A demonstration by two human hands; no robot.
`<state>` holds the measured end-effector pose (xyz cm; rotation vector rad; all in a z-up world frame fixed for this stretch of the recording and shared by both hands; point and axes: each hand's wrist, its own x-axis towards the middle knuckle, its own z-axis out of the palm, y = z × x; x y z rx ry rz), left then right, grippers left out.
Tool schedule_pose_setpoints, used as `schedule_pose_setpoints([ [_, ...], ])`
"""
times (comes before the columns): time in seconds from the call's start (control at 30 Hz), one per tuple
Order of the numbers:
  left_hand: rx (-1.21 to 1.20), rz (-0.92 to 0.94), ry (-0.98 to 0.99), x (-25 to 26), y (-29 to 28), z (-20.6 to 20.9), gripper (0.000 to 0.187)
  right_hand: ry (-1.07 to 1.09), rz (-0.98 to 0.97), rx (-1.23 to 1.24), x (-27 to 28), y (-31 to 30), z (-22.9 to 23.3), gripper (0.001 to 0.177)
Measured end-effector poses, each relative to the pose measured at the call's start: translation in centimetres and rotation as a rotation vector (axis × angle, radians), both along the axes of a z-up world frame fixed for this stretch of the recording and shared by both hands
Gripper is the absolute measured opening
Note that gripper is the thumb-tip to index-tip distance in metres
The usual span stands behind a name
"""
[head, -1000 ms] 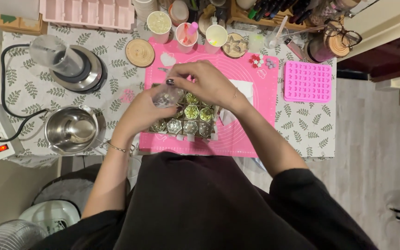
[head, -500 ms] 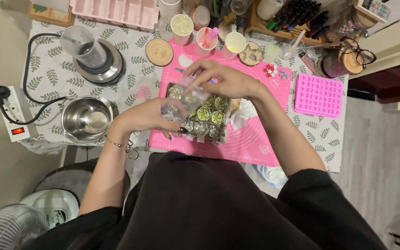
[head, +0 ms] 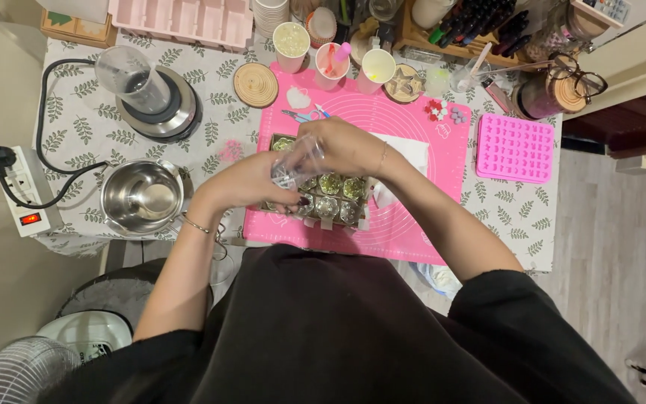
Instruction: The person stirs a dark liquid in a small container, wipes a metal bowl with a tissue, and then places small decorative items into the tops of multiple green candles arranged in a tray. The person handles the candles and decorations one at a time.
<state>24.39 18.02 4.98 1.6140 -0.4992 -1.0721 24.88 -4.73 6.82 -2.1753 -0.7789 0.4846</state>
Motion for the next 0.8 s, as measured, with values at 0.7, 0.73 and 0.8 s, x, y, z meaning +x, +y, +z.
schedule_pose_setpoints([
  [0.7,-0.182,0.366,-0.136,-0.8,-1.1,-1.1,0.047,-0.107,-0.064,-0.051,0.3,-1.8,0.7,0.025],
  [0.73,-0.182,0.365,-0.135,-1.0,-1.1,-1.1,0.047,-0.107,-0.065,-0.052,0.1,-1.7,0.7,0.025],
  [0.8,-0.185,0.38,-0.127,-1.2,-1.2,-1.0,0.053,-0.165,-0.063,-0.057,0.0,-1.5,0.7,0.03],
])
